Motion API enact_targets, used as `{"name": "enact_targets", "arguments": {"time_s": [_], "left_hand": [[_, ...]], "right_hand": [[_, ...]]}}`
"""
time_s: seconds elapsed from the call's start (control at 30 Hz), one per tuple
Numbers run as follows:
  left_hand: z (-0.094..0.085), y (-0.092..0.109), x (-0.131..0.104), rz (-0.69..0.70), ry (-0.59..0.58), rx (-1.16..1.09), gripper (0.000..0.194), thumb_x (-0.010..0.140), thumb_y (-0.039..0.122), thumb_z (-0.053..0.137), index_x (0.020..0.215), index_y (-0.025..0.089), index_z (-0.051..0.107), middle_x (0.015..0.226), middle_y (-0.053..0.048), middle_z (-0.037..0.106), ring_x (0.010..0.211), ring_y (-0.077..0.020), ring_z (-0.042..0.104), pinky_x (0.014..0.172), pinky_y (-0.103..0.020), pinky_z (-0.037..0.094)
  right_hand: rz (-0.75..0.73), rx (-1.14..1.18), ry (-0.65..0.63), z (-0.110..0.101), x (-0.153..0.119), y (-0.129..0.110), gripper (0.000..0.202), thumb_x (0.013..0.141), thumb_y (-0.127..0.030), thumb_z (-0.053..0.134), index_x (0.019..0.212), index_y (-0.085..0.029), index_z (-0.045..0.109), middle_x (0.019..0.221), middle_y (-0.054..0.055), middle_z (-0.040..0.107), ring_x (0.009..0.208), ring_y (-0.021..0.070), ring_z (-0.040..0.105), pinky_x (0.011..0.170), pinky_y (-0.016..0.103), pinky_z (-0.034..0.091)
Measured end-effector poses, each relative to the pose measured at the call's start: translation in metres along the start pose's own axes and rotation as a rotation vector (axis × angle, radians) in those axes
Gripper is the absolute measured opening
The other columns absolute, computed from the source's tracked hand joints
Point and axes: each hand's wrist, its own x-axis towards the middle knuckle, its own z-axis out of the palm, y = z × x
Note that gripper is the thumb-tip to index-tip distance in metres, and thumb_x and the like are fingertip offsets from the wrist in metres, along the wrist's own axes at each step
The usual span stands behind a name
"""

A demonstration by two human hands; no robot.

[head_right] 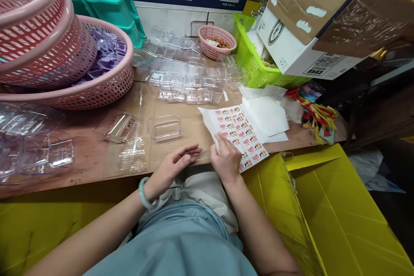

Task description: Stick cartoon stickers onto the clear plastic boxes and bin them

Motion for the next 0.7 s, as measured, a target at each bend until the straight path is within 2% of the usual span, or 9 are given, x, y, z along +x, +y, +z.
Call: {"name": "enact_targets", "arguments": {"time_s": [0.03,0.1,0.17,0.2,0.27,0.33,0.4,0.57,0.7], "left_hand": [[0.01,-0.002,0.009,-0.075,-0.012,-0.146,0.036,0.078,0.043,0.067,0.1,0.015,0.069,0.1,-0.011,0.071,0.097,-0.0242,0.066,0.087,-0.036,0.052],[0.018,-0.006,0.026,-0.165,0.052,-0.35,0.032,0.074,0.04,0.07,0.09,0.012,0.07,0.088,-0.009,0.072,0.088,-0.0231,0.067,0.081,-0.034,0.054],[0.013,-0.008,0.036,-0.217,0.147,-0.441,0.022,0.072,0.032,0.069,0.08,0.011,0.068,0.078,-0.007,0.072,0.08,-0.0219,0.068,0.074,-0.033,0.056],[0.009,-0.009,0.038,-0.238,0.182,-0.457,0.018,0.072,0.027,0.068,0.079,0.012,0.068,0.077,-0.007,0.072,0.079,-0.0217,0.068,0.072,-0.033,0.057],[0.001,-0.008,0.038,-0.273,0.195,-0.467,0.018,0.073,0.024,0.066,0.085,0.011,0.068,0.08,-0.008,0.073,0.081,-0.0224,0.069,0.072,-0.034,0.058],[0.0,-0.008,0.033,-0.297,0.155,-0.471,0.026,0.076,0.028,0.066,0.095,0.011,0.069,0.09,-0.011,0.074,0.087,-0.0238,0.069,0.075,-0.035,0.059],[0.006,-0.01,0.028,-0.297,0.116,-0.472,0.036,0.077,0.031,0.069,0.106,0.011,0.067,0.102,-0.013,0.073,0.093,-0.0245,0.069,0.078,-0.035,0.058],[0.021,-0.018,0.02,-0.153,0.249,-0.461,0.055,0.069,0.026,0.077,0.12,0.013,0.062,0.113,-0.012,0.071,0.101,-0.0261,0.067,0.087,-0.037,0.055],[0.023,-0.019,0.021,-0.087,0.219,-0.426,0.053,0.07,0.027,0.075,0.12,0.015,0.063,0.115,-0.011,0.07,0.105,-0.0267,0.065,0.091,-0.039,0.053]], "right_hand": [[-0.061,0.069,-0.042,-0.004,-0.001,-0.01,0.035,0.088,-0.02,0.051,0.121,-0.015,0.061,0.112,0.014,0.071,0.097,0.0253,0.07,0.086,0.036,0.057],[-0.189,0.203,-0.157,-0.014,-0.005,-0.022,0.056,0.088,-0.029,0.058,0.139,-0.014,0.044,0.128,0.015,0.063,0.115,0.0262,0.062,0.1,0.04,0.05],[-0.262,0.246,-0.209,-0.02,-0.011,-0.017,0.075,0.084,-0.036,0.064,0.148,-0.016,0.03,0.14,0.015,0.052,0.131,0.0284,0.048,0.11,0.047,0.04],[-0.277,0.228,-0.197,-0.021,-0.014,-0.01,0.076,0.084,-0.035,0.066,0.148,-0.018,0.029,0.143,0.015,0.048,0.135,0.0298,0.043,0.112,0.052,0.037],[-0.301,0.173,-0.138,-0.017,-0.021,0.01,0.063,0.085,-0.023,0.062,0.144,-0.023,0.038,0.143,0.014,0.049,0.135,0.0307,0.042,0.109,0.056,0.037],[-0.324,0.149,-0.065,-0.009,-0.025,0.026,0.053,0.086,-0.009,0.054,0.136,-0.026,0.049,0.135,0.011,0.058,0.127,0.0278,0.05,0.103,0.052,0.044],[-0.319,0.153,-0.005,-0.004,-0.027,0.03,0.05,0.085,-0.004,0.051,0.129,-0.028,0.056,0.124,0.009,0.065,0.117,0.0247,0.057,0.095,0.046,0.05],[-0.278,0.346,-0.097,-0.014,-0.019,0.01,0.047,0.084,-0.023,0.064,0.13,-0.025,0.056,0.12,0.009,0.067,0.111,0.0248,0.06,0.097,0.045,0.049],[-0.145,0.455,-0.112,-0.021,-0.011,-0.001,0.044,0.085,-0.026,0.065,0.128,-0.026,0.058,0.123,0.009,0.065,0.114,0.0242,0.059,0.1,0.045,0.047]]}}
